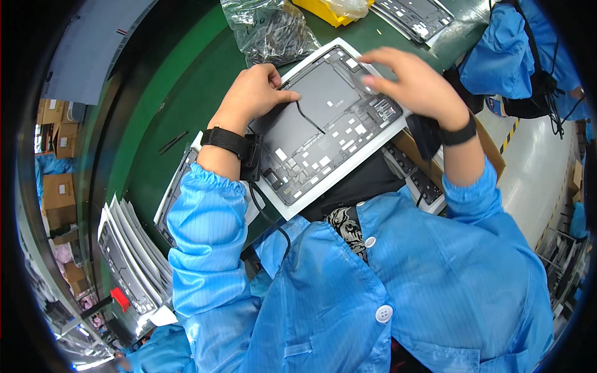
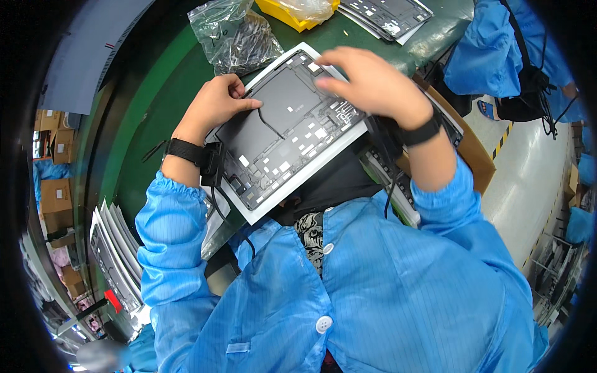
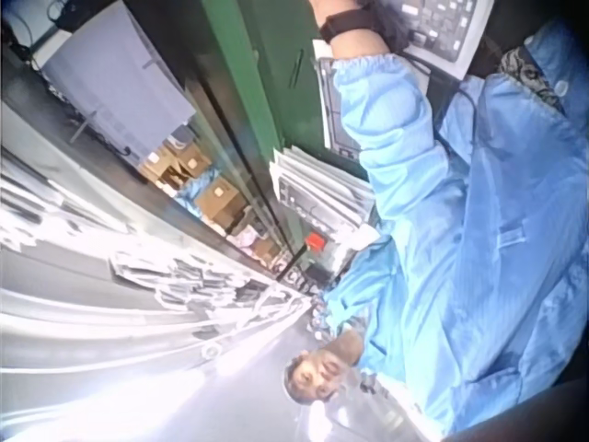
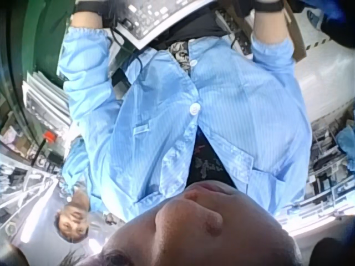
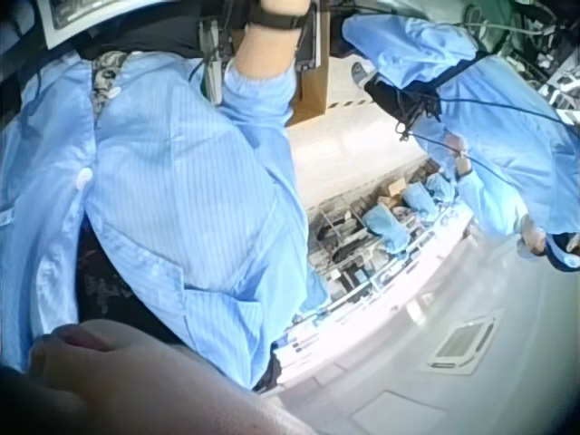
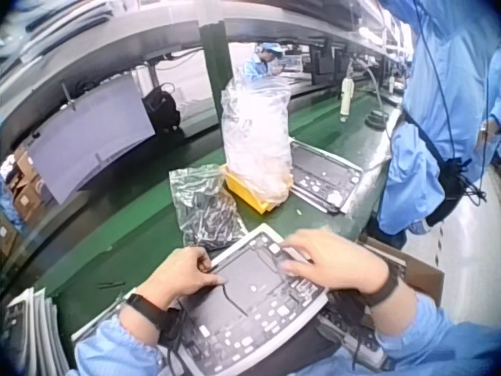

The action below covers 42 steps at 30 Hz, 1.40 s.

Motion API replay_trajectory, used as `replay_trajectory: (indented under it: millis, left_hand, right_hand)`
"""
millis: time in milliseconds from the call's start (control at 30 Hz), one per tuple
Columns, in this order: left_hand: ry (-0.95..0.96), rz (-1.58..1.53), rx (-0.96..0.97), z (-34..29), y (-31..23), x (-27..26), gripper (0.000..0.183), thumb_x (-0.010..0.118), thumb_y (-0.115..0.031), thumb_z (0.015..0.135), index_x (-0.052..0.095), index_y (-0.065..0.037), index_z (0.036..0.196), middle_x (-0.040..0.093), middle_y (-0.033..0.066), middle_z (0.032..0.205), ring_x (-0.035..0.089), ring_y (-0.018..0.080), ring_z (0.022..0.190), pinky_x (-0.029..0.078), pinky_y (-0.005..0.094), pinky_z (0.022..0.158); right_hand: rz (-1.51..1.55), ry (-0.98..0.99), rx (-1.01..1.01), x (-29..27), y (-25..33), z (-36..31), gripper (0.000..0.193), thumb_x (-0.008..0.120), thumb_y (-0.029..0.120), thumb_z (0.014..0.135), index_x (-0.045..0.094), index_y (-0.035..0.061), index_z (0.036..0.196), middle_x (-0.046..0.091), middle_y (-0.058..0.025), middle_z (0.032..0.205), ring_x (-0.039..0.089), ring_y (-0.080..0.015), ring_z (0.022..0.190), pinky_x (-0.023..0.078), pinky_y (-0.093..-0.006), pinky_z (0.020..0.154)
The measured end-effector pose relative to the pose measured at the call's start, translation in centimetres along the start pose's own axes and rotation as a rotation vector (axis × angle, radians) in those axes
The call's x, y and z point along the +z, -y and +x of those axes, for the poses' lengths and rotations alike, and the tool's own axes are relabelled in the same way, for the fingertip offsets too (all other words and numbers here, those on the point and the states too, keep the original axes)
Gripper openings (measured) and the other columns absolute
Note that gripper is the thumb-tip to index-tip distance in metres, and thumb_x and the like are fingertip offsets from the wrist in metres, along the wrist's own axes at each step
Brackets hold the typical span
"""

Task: Assembling internal frames and electronic components of tablet devices on an assembly line.

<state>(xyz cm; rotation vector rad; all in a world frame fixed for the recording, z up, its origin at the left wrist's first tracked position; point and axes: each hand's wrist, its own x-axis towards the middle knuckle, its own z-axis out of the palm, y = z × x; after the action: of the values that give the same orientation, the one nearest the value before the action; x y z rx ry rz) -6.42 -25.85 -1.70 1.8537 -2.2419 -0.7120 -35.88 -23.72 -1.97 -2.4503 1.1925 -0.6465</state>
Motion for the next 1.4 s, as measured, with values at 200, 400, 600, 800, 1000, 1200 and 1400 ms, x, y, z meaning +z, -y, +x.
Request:
replay_trajectory:
  millis: [200, 400, 600, 800, 1000, 1200, 1400]
  left_hand:
    - [0.036, 0.059, 0.003, -0.4, -0.6, 0.4, 0.064, 0.092, -0.039, 0.054, 0.060, 0.001, 0.093, 0.064, 0.0156, 0.092, 0.063, 0.0299, 0.088, 0.051, 0.0373, 0.076]
    - [-0.058, 0.022, 0.038, -1.3, -0.4, 1.2, 0.063, 0.091, -0.037, 0.058, 0.058, 0.000, 0.097, 0.061, 0.0154, 0.101, 0.060, 0.0303, 0.096, 0.050, 0.0369, 0.083]
    - [-0.060, -0.008, 0.093, -1.7, 0.0, 1.4, 0.067, 0.091, -0.037, 0.058, 0.055, 0.000, 0.102, 0.059, 0.0159, 0.105, 0.056, 0.0314, 0.105, 0.048, 0.0379, 0.088]
    - [-0.088, -0.006, 0.108, -2.1, 0.3, 1.9, 0.073, 0.092, -0.037, 0.056, 0.054, 0.000, 0.107, 0.058, 0.0168, 0.108, 0.055, 0.0327, 0.109, 0.047, 0.0383, 0.092]
    - [-0.112, -0.009, 0.119, -2.4, 0.2, 2.2, 0.075, 0.092, -0.037, 0.056, 0.053, 0.001, 0.108, 0.057, 0.0171, 0.110, 0.055, 0.0333, 0.110, 0.047, 0.0385, 0.093]
    - [-0.083, -0.024, 0.130, -2.9, 0.3, 1.7, 0.077, 0.091, -0.035, 0.056, 0.053, 0.002, 0.113, 0.056, 0.0182, 0.114, 0.053, 0.0344, 0.113, 0.046, 0.0397, 0.096]
    - [-0.184, 0.049, 0.171, -8.4, -2.4, -1.3, 0.077, 0.083, -0.025, 0.070, 0.046, 0.003, 0.132, 0.052, 0.0206, 0.126, 0.050, 0.0391, 0.118, 0.044, 0.0410, 0.099]
  right_hand:
    - [0.069, 0.023, 0.142, 2.6, 0.7, -5.3, 0.052, 0.064, 0.030, 0.091, 0.051, 0.0050, 0.134, 0.045, -0.0170, 0.145, 0.039, -0.0362, 0.135, 0.033, -0.0410, 0.111]
    - [0.067, 0.019, 0.159, 3.4, 0.3, -5.8, 0.054, 0.062, 0.027, 0.092, 0.048, 0.0070, 0.140, 0.040, -0.0128, 0.151, 0.031, -0.0311, 0.142, 0.026, -0.0420, 0.115]
    - [0.087, -0.017, 0.138, 4.0, 0.1, -5.8, 0.052, 0.060, 0.029, 0.093, 0.047, 0.0072, 0.139, 0.039, -0.0148, 0.150, 0.030, -0.0342, 0.142, 0.023, -0.0460, 0.115]
    - [0.051, -0.028, 0.130, 4.4, 0.1, -5.9, 0.052, 0.057, 0.029, 0.094, 0.046, 0.0083, 0.140, 0.038, -0.0142, 0.151, 0.030, -0.0341, 0.142, 0.022, -0.0465, 0.115]
    - [0.043, -0.037, 0.129, 4.6, 0.1, -5.9, 0.052, 0.057, 0.028, 0.094, 0.046, 0.0090, 0.141, 0.038, -0.0140, 0.151, 0.030, -0.0340, 0.142, 0.022, -0.0464, 0.115]
    - [0.042, -0.049, 0.109, 4.7, 0.1, -5.8, 0.054, 0.059, 0.028, 0.092, 0.046, 0.0091, 0.141, 0.038, -0.0143, 0.151, 0.031, -0.0337, 0.142, 0.022, -0.0452, 0.115]
    - [0.074, -0.115, 0.117, 4.5, -0.1, -6.0, 0.048, 0.063, 0.020, 0.089, 0.053, 0.0064, 0.134, 0.044, -0.0142, 0.147, 0.039, -0.0314, 0.137, 0.030, -0.0403, 0.111]
